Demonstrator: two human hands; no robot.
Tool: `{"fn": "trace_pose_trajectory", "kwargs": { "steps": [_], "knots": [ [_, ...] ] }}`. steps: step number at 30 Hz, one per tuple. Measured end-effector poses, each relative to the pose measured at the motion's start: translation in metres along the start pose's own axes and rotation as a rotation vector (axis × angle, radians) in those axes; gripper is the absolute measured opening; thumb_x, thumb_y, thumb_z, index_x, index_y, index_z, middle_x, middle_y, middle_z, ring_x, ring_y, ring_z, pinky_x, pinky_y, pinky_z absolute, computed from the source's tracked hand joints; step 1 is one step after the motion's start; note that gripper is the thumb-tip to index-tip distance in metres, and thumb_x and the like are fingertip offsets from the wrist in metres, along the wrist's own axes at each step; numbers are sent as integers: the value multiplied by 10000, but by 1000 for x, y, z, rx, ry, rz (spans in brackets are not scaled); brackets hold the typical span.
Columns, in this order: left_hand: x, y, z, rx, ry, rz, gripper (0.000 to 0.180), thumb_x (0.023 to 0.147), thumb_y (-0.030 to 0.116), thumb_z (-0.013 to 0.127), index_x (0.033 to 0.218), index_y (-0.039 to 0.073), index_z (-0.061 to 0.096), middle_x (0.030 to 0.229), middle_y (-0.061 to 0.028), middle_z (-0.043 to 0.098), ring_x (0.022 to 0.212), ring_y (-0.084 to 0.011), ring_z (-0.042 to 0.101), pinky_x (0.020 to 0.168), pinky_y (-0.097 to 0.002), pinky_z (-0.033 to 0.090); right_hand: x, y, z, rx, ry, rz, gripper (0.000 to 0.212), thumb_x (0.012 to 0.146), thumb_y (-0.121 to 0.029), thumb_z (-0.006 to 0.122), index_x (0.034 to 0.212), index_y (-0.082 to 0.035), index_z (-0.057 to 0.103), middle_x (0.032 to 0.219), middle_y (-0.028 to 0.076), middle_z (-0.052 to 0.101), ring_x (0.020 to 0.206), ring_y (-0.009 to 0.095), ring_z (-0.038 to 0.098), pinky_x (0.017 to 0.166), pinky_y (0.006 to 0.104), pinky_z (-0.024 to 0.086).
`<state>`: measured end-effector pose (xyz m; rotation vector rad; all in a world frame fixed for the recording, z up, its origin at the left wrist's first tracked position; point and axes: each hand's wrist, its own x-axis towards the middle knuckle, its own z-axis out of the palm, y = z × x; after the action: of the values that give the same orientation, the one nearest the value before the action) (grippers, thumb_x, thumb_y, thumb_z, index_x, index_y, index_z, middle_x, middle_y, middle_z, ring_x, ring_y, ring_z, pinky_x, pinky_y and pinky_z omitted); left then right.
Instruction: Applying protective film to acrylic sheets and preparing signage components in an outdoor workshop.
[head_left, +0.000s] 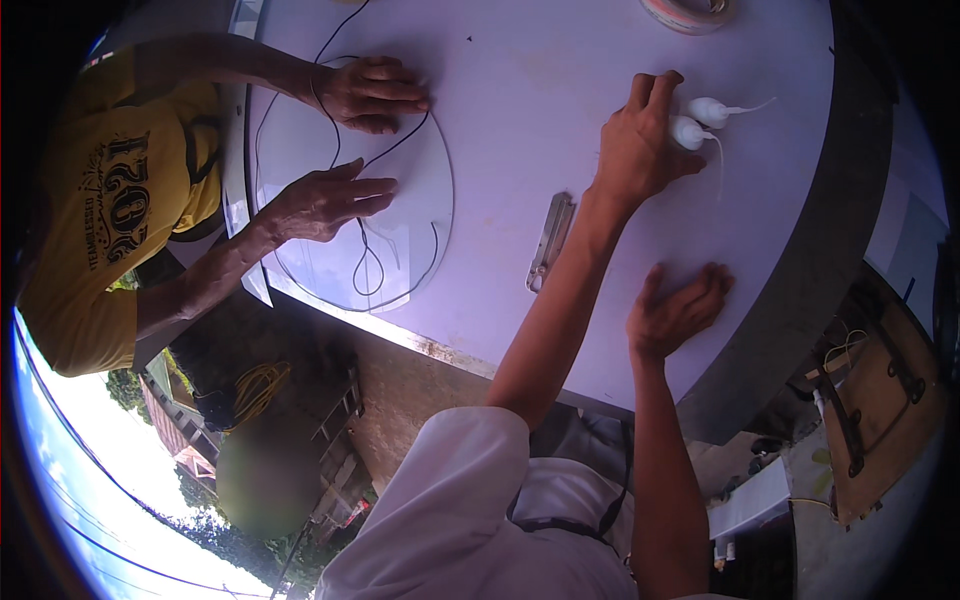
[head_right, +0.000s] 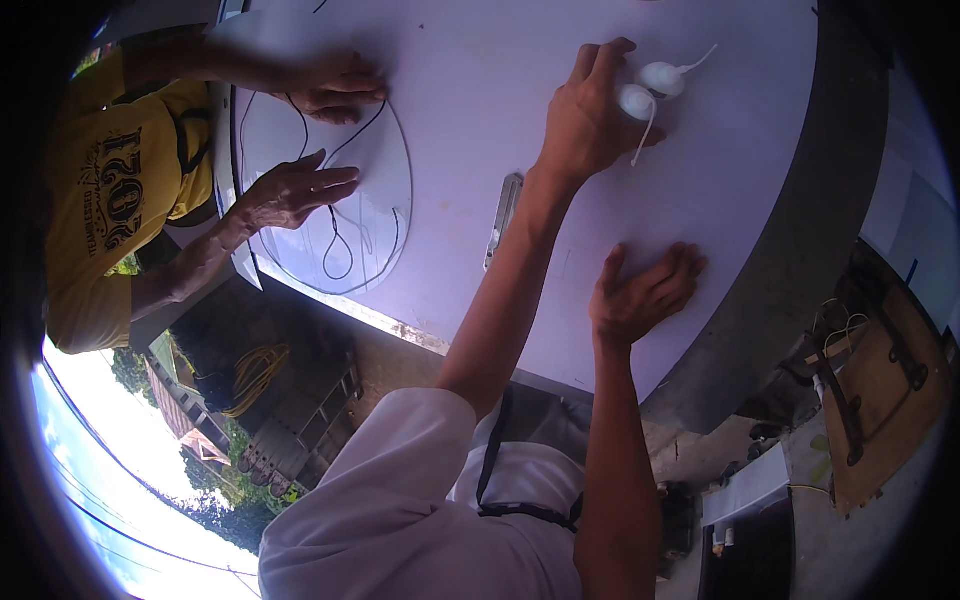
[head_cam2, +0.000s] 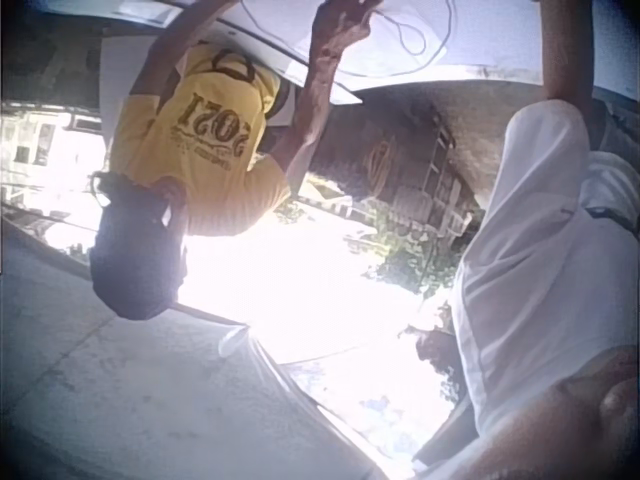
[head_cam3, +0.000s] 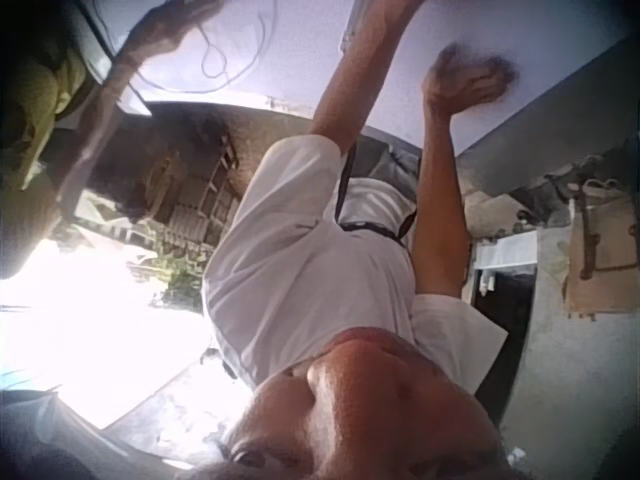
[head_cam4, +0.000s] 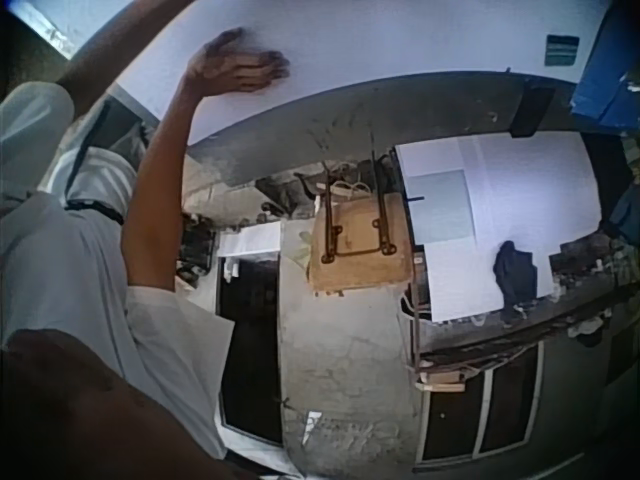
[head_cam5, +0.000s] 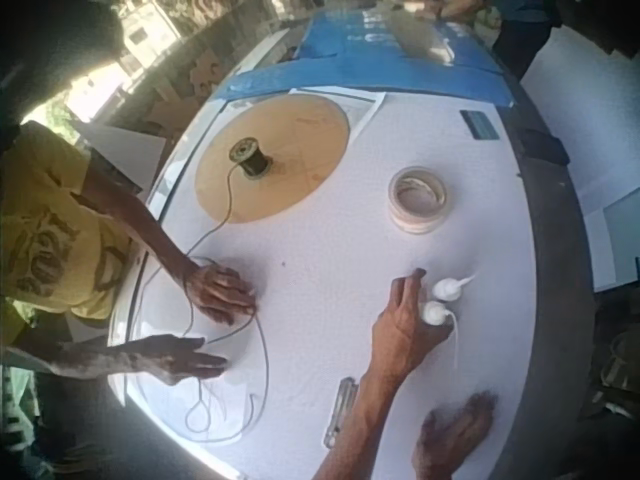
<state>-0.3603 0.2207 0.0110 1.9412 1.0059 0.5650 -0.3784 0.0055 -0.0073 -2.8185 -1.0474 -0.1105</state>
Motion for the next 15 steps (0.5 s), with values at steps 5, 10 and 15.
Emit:
{"fn": "trace_pose_trajectory", "kwargs": {
  "steps": [5, 10, 15],
  "knots": [
    [-4, -4, 1, 5, 1, 19, 899, 505, 141, 882, 1283, 71, 437, 1180, -151, 511, 952, -360, 626, 766, -434, 551, -1, 0, -2, -2, -12, 13, 729, 958, -557, 406, 1352, 54, 369, 1367, 215, 361, 1361, 400, 304, 1050, 526, 302],
    [-9, -10, -6, -44, -16, 88, 979, 488, 100, 872, 1332, 76, 376, 1206, -179, 472, 949, -397, 612, 793, -454, 543, -3, -1, -1, 9, -14, 18, 730, 956, -557, 408, 1355, 52, 365, 1368, 212, 360, 1365, 400, 296, 1058, 529, 290],
    [-12, -7, -13, -11, -96, 89, 1064, 507, 95, 889, 1395, 67, 302, 1289, -236, 397, 978, -443, 596, 817, -452, 557, -4, 1, -3, 12, -28, 23, 727, 952, -552, 420, 1357, 48, 355, 1373, 210, 350, 1374, 397, 276, 1066, 527, 279]
  ]
}}
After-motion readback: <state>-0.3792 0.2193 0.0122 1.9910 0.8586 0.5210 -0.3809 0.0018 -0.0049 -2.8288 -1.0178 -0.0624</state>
